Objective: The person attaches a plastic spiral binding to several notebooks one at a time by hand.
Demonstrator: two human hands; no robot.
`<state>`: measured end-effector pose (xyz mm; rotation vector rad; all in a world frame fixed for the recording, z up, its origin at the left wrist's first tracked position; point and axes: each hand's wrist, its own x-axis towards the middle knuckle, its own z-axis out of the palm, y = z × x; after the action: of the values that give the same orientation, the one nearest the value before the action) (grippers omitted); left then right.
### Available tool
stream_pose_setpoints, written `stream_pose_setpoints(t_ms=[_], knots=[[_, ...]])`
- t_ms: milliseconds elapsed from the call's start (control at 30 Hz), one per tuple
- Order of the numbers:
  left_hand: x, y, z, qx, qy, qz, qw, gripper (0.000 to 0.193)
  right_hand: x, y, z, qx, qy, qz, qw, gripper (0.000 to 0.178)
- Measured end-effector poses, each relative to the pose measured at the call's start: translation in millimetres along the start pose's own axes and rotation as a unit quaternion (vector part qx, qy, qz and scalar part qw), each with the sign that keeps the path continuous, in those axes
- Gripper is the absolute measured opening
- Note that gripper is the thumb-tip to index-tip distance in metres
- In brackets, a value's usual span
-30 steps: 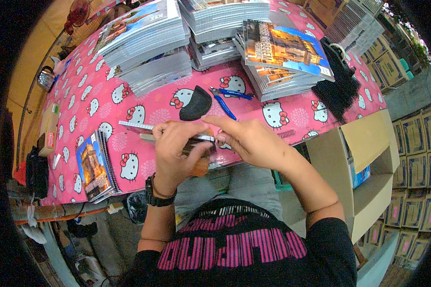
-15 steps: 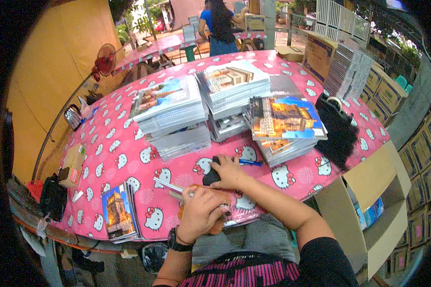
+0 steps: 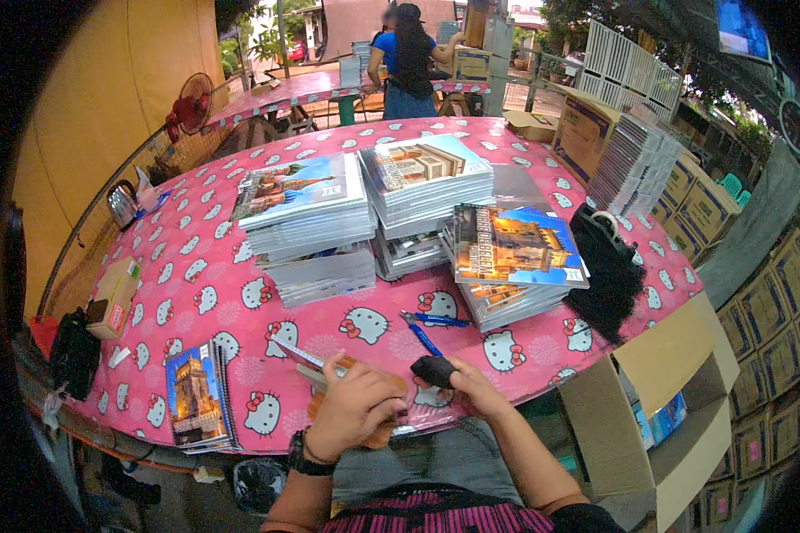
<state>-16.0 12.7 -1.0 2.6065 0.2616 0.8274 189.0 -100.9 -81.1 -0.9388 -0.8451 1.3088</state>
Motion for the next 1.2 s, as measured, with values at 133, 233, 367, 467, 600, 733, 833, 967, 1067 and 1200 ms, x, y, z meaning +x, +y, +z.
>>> stream_pose_setpoints(t_ms=[133, 233, 367, 467, 600, 733, 833, 967, 1067, 1200], knots=[[5, 2, -6, -0.051, 0.006, -0.006, 0.999, 0.019, -10, 4, 10, 0.049, 0.008, -0.018, 0.999, 0.087], [-1, -8, -1, -0.015, -0.039, -0.006, 0.999, 0.028, -11, 2, 13, 0.017, -0.007, -0.025, 1.000, 0.087], [-3, -2, -10, 0.007, 0.046, -0.045, 0.998, 0.037, -7, -27, 18, 0.004, -0.031, -0.055, 0.998, 0.084], [-17, -15, -15, 0.042, 0.074, -0.079, 0.993, 0.041, -3, -62, 39, -0.259, -0.075, -0.093, 0.958, 0.066], [-21, -12, -14, 0.010, 0.094, -0.094, 0.991, 0.049, 4, -68, 38, -0.368, -0.010, -0.068, 0.927, 0.048], [-21, -14, -14, -0.002, 0.111, -0.102, 0.989, 0.056, 14, -83, 56, -0.383, -0.121, -0.116, 0.908, 0.045], [-20, -14, -11, -0.006, 0.106, -0.092, 0.990, 0.066, 21, -79, 37, -0.442, -0.026, -0.061, 0.895, 0.044], [-23, -18, -10, 0.003, 0.079, -0.104, 0.991, 0.079, 23, -86, 65, -0.376, -0.137, -0.124, 0.908, 0.041], [-23, -19, -14, 0.098, 0.137, -0.147, 0.975, 0.091, 39, -86, 47, -0.552, -0.001, -0.050, 0.833, 0.043], [-40, -51, -6, 0.015, 0.316, -0.228, 0.921, 0.116, 32, -87, 73, -0.318, -0.163, -0.138, 0.924, 0.041]])
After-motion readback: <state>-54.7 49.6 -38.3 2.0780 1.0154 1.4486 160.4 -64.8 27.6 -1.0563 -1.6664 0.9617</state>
